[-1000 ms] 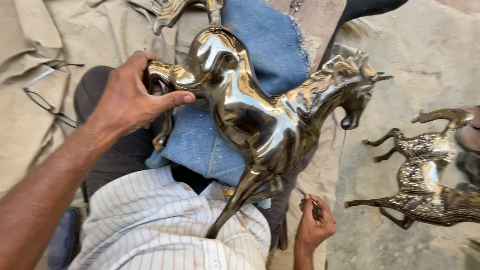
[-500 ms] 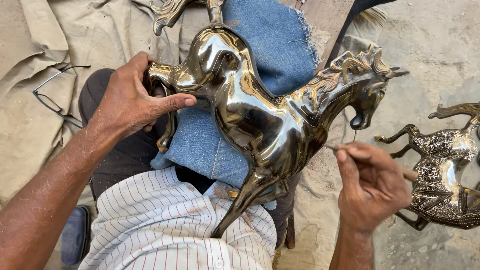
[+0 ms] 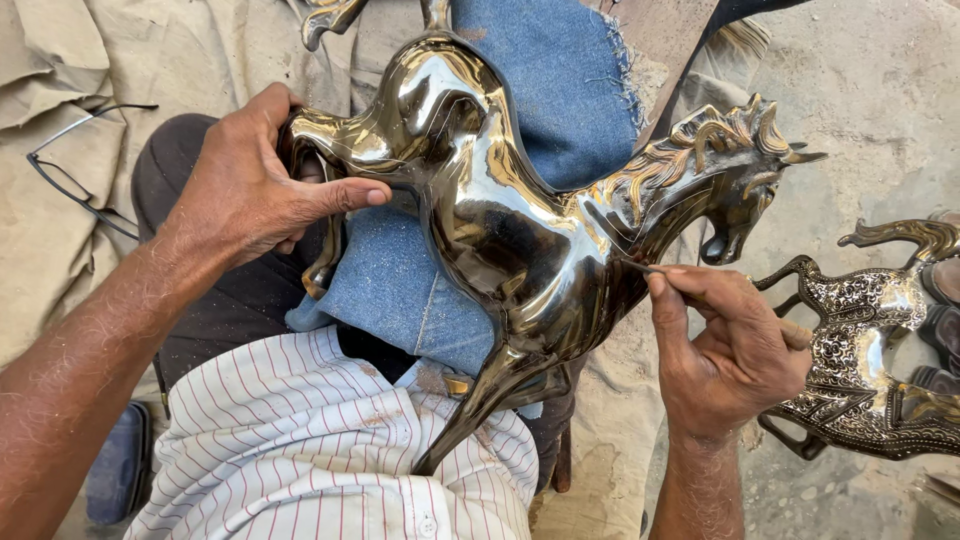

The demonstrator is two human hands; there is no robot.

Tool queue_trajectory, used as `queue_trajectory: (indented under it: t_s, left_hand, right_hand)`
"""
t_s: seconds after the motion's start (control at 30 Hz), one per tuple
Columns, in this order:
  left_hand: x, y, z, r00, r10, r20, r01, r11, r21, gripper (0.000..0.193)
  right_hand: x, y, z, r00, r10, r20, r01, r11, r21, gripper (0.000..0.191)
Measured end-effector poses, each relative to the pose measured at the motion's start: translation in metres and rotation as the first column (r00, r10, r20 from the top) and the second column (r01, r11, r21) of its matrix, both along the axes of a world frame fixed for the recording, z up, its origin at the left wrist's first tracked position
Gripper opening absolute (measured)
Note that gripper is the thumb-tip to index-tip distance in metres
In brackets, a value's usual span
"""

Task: The person sits on the ground with a polished brass horse figurine on their lap and engraves fine decorative lines into its body, mane and legs using a small handheld engraving tool, rotating the figurine to reach different surfaces. Other finished brass horse figures lie on the cloth beside them.

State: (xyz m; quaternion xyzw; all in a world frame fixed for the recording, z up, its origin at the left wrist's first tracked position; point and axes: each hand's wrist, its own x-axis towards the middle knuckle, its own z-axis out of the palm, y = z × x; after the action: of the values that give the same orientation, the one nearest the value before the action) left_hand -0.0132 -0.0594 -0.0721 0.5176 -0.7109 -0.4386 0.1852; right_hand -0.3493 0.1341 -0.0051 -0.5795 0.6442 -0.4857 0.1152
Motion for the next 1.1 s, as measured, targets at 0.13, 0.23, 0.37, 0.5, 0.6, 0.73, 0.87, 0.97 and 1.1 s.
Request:
queue_trajectory:
  t_s: [0.13, 0.23, 0.37, 0.5, 0.6, 0.73, 0.87, 0.97, 1.1]
  left_hand:
    - [0.000, -0.001, 0.000, 0.999, -0.054, 0.001, 0.054, 0.988, -0.145, 0.068]
    - [0.000, -0.001, 0.001, 1.000, -0.029, 0.009, 0.030, 0.996, -0.089, 0.069]
    - [-0.001, -0.001, 0.004, 0.999, -0.032, -0.006, 0.031, 0.995, -0.096, 0.069]
    - [-0.002, 0.000, 0.007, 0.999, -0.030, -0.015, 0.028, 0.996, -0.090, 0.069]
    - [-0.003, 0.001, 0.008, 1.000, -0.007, -0.009, 0.007, 0.999, -0.041, 0.069]
    - [-0.003, 0.001, 0.009, 1.000, -0.017, -0.021, 0.016, 0.998, -0.063, 0.068]
    - [-0.002, 0.003, 0.011, 1.000, -0.018, -0.008, 0.018, 0.999, -0.027, 0.067]
    - [-0.004, 0.003, 0.012, 1.000, -0.027, -0.013, 0.027, 0.999, -0.033, 0.065]
    - [-0.004, 0.002, 0.012, 1.000, -0.022, -0.013, 0.021, 0.999, -0.035, 0.065]
  right_hand:
    - [0.001, -0.004, 0.007, 0.992, -0.032, -0.120, 0.038, 0.998, 0.045, 0.017]
    - [0.001, -0.005, 0.010, 0.990, -0.064, -0.125, 0.075, 0.994, 0.080, 0.019]
    - [0.001, -0.004, 0.009, 0.997, -0.040, -0.060, 0.045, 0.996, 0.083, 0.016]
    - [-0.004, -0.004, 0.010, 0.999, -0.033, -0.041, 0.037, 0.994, 0.101, 0.017]
    - [-0.008, -0.006, 0.012, 0.997, -0.018, -0.072, 0.025, 0.994, 0.106, 0.016]
    - [-0.003, -0.001, 0.005, 0.999, -0.021, 0.024, 0.020, 0.998, 0.056, 0.017]
    - [0.007, 0.011, -0.006, 0.990, -0.072, 0.124, 0.073, 0.997, -0.002, 0.018]
    - [0.010, 0.015, -0.008, 0.976, -0.215, -0.012, 0.216, 0.974, 0.066, 0.018]
    - [0.008, 0.011, -0.004, 0.999, -0.043, 0.015, 0.043, 0.999, -0.018, 0.018]
